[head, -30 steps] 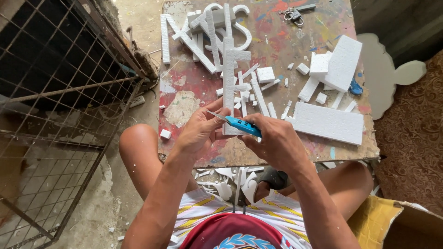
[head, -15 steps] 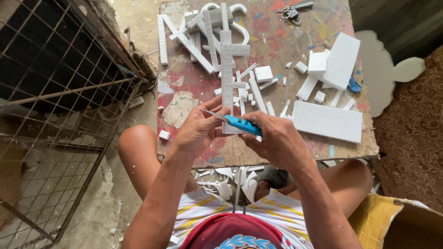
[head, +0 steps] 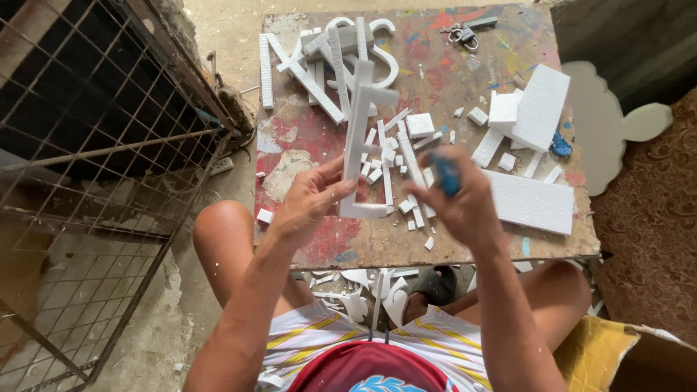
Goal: Trimming excess material from foam letters with a utility knife and arranging them on a workbench to spell out words.
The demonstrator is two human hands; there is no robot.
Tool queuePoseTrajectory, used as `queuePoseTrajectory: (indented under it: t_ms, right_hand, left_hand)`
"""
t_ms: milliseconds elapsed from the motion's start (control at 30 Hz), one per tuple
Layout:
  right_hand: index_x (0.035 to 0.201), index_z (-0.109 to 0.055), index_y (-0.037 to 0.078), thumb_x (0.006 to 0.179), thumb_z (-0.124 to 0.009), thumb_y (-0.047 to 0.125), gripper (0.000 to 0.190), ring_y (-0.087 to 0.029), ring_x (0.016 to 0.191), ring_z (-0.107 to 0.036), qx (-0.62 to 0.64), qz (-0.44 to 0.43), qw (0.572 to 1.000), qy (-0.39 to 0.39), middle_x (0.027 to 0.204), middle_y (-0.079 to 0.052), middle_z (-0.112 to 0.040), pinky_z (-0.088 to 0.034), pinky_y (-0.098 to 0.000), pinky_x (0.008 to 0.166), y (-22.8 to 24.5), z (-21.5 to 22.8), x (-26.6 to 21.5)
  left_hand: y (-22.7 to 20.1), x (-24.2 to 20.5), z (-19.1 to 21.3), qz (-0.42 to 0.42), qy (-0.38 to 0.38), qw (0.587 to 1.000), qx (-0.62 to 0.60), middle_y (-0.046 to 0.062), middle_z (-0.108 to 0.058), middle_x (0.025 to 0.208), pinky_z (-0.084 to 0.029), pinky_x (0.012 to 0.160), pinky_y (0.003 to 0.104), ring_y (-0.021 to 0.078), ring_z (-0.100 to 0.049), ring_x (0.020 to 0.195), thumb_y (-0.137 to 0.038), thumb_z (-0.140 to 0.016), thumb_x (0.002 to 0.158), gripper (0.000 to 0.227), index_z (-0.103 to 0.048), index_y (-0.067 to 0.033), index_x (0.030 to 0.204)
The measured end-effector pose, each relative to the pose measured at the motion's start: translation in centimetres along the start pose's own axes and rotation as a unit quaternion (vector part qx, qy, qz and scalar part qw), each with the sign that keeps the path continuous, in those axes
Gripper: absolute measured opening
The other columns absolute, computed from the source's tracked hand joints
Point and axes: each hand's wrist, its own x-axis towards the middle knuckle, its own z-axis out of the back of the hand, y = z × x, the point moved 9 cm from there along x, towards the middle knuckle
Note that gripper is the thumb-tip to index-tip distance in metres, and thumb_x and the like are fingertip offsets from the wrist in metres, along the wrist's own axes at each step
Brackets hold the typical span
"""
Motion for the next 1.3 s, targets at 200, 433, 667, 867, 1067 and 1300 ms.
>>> queuePoseTrajectory:
  t_ms: [200, 433, 667, 867, 1067, 1300]
  right_hand:
    - [0.114, -0.064, 0.002, 0.099, -0.067, 0.019, 0.023, -0.016, 0.073, -0.058, 0.088, -0.08, 0.993, 0.024, 0.114, -0.017, -0.061, -0.049, -0.0311, 0.069, -0.1, 0.8, 5.7]
    - [0.086, -0.07, 0.008, 0.085, -0.079, 0.022, 0.016, -0.013, 0.071, -0.058, 0.273, -0.156, 0.939, 0.139, 0.075, -0.004, -0.061, -0.048, -0.0306, 0.071, 4.4, -4.0, 5.8]
    - [0.111, -0.07, -0.001, 0.079, -0.083, 0.01, 0.036, -0.014, 0.068, -0.064, 0.308, -0.203, 0.923, 0.109, 0.073, -0.009, -0.067, -0.051, -0.0273, 0.069, -3.0, -6.1, 4.9]
    - [0.109, -0.07, 0.0, 0.082, -0.081, 0.01, 0.03, -0.011, 0.067, -0.064, 0.304, -0.234, 0.92, 0.079, 0.071, -0.007, -0.065, -0.051, -0.0235, 0.068, -3.7, -5.6, 4.4]
    - [0.11, -0.069, 0.003, 0.088, -0.076, 0.011, 0.025, -0.015, 0.068, -0.066, 0.338, -0.287, 0.893, 0.072, 0.074, -0.008, -0.064, -0.053, -0.0263, 0.066, -5.8, -6.2, 4.0]
    - [0.111, -0.068, 0.004, 0.089, -0.076, 0.014, 0.026, -0.019, 0.073, -0.064, 0.322, -0.307, 0.892, 0.079, 0.08, -0.011, -0.061, -0.051, -0.0287, 0.068, -6.2, -6.1, 3.6]
  left_hand:
    - [-0.4, -2.0, 1.2, 0.069, 0.051, 0.98, 0.181, 0.024, -0.069, 0.102, -0.06, 0.077, 0.045, 0.0268, -0.065, 0.084, -0.008, -0.057, 0.094, 0.057, -0.041, 0.0053, 0.147]
    - [-1.3, -3.1, 3.1, 0.11, 0.083, 0.953, 0.271, 0.02, -0.073, 0.101, -0.055, 0.081, 0.044, 0.0219, -0.063, 0.083, -0.008, -0.058, 0.092, 0.056, -0.047, 0.0, 0.146]
    - [-3.7, -2.5, 1.7, 0.123, 0.137, 0.932, 0.311, 0.02, -0.075, 0.104, -0.054, 0.083, 0.044, 0.0236, -0.067, 0.078, -0.013, -0.056, 0.094, 0.056, -0.044, -0.0012, 0.148]
    - [-4.9, -2.4, 0.9, 0.121, 0.155, 0.941, 0.276, 0.021, -0.075, 0.105, -0.058, 0.078, 0.044, 0.0249, -0.071, 0.08, -0.018, -0.058, 0.093, 0.059, -0.043, -0.0018, 0.148]
    - [-1.8, 0.3, 3.5, 0.137, 0.157, 0.952, 0.224, 0.02, -0.072, 0.106, -0.063, 0.07, 0.039, 0.023, -0.073, 0.081, -0.014, -0.061, 0.092, 0.061, -0.041, -0.0061, 0.149]
    - [-1.4, 0.0, 3.9, 0.154, 0.154, 0.953, 0.212, 0.022, -0.072, 0.107, -0.064, 0.069, 0.038, 0.0226, -0.074, 0.077, -0.009, -0.06, 0.092, 0.057, -0.043, -0.0046, 0.147]
